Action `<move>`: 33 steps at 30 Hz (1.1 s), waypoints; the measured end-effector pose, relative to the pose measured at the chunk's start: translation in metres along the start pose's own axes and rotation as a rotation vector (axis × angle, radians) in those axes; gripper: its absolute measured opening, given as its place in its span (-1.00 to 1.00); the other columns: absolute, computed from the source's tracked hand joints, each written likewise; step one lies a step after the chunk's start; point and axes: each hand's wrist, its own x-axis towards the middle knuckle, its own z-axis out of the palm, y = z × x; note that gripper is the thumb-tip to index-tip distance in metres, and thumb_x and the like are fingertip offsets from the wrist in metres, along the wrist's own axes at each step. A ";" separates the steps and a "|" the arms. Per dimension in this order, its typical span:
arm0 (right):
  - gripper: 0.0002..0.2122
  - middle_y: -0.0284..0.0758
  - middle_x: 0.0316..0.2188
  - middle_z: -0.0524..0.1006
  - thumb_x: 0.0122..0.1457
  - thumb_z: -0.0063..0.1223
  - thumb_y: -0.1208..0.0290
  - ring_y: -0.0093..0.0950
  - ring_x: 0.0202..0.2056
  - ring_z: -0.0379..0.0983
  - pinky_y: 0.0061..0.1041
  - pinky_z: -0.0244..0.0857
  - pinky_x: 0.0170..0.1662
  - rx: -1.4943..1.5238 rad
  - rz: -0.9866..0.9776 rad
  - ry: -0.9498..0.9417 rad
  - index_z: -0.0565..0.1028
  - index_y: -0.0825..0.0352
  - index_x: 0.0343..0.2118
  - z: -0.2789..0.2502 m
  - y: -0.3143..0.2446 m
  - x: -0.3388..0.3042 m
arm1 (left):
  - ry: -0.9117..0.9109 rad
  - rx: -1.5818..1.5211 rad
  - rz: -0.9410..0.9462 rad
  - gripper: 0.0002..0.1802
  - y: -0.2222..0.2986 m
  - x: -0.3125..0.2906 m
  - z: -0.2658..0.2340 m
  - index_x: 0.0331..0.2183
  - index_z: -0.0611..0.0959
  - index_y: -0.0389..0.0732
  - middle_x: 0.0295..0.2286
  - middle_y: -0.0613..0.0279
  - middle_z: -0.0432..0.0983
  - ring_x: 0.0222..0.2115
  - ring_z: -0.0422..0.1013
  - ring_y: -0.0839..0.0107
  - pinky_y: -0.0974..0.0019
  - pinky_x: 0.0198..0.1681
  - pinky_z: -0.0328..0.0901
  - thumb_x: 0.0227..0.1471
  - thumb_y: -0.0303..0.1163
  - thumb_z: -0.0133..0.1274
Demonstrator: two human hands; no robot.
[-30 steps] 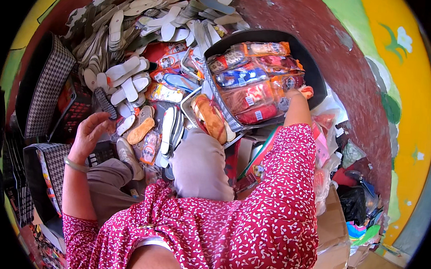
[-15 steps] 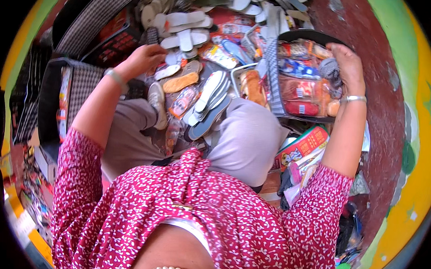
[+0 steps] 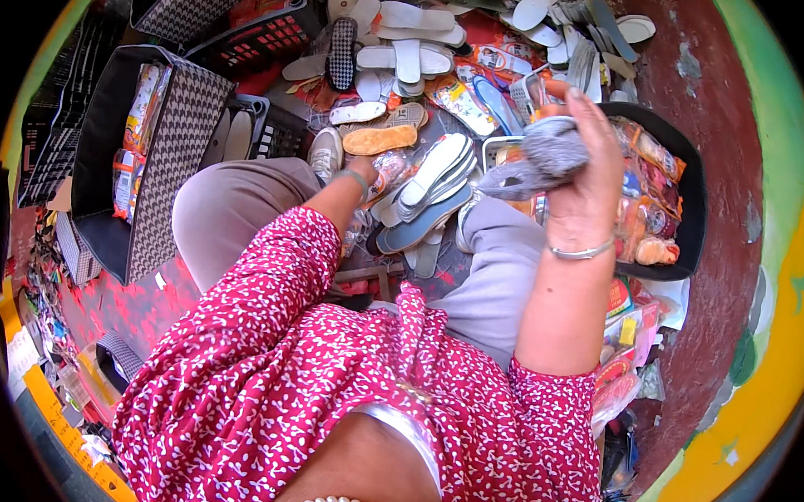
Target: The person sits on the floor and sorts various items from a pile. They pick up packaged food items and shoe insoles, wipe some of them with a cloth, and place them into plastic crates and baskets.
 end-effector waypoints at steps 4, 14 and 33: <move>-0.73 -0.37 -0.55 0.50 0.07 0.05 0.38 -0.63 -0.48 0.43 -0.67 0.30 -0.37 -0.029 -0.080 0.064 0.47 0.47 -0.23 -0.004 -0.001 0.021 | 0.058 -0.056 -0.111 -0.61 -0.022 -0.013 0.023 -0.21 0.51 -0.29 -0.19 -0.07 0.46 -0.19 0.44 0.11 0.18 -0.12 0.32 -0.11 -0.29 0.03; -0.78 -0.37 -0.59 0.49 0.09 0.01 0.42 -0.63 -0.57 0.41 -0.69 0.31 -0.50 -0.052 -0.001 0.077 0.46 0.46 -0.26 0.007 -0.002 0.024 | -0.116 -0.317 -0.327 -0.29 -0.025 0.006 0.035 -0.04 0.40 -0.23 -0.10 -0.06 0.39 -0.06 0.35 0.16 0.23 -0.02 0.27 -0.29 -0.27 0.27; -0.76 -0.35 -0.23 0.49 0.06 -0.01 0.55 -0.49 -0.21 0.41 -0.50 0.28 -0.11 0.513 -0.144 -0.121 0.43 0.27 -0.17 -0.002 -0.011 0.034 | -0.656 -1.951 0.922 -0.41 0.114 -0.174 -0.246 0.00 0.27 -0.46 -0.08 -0.17 0.35 -0.07 0.34 0.02 0.04 0.07 0.19 -0.14 -0.51 -0.08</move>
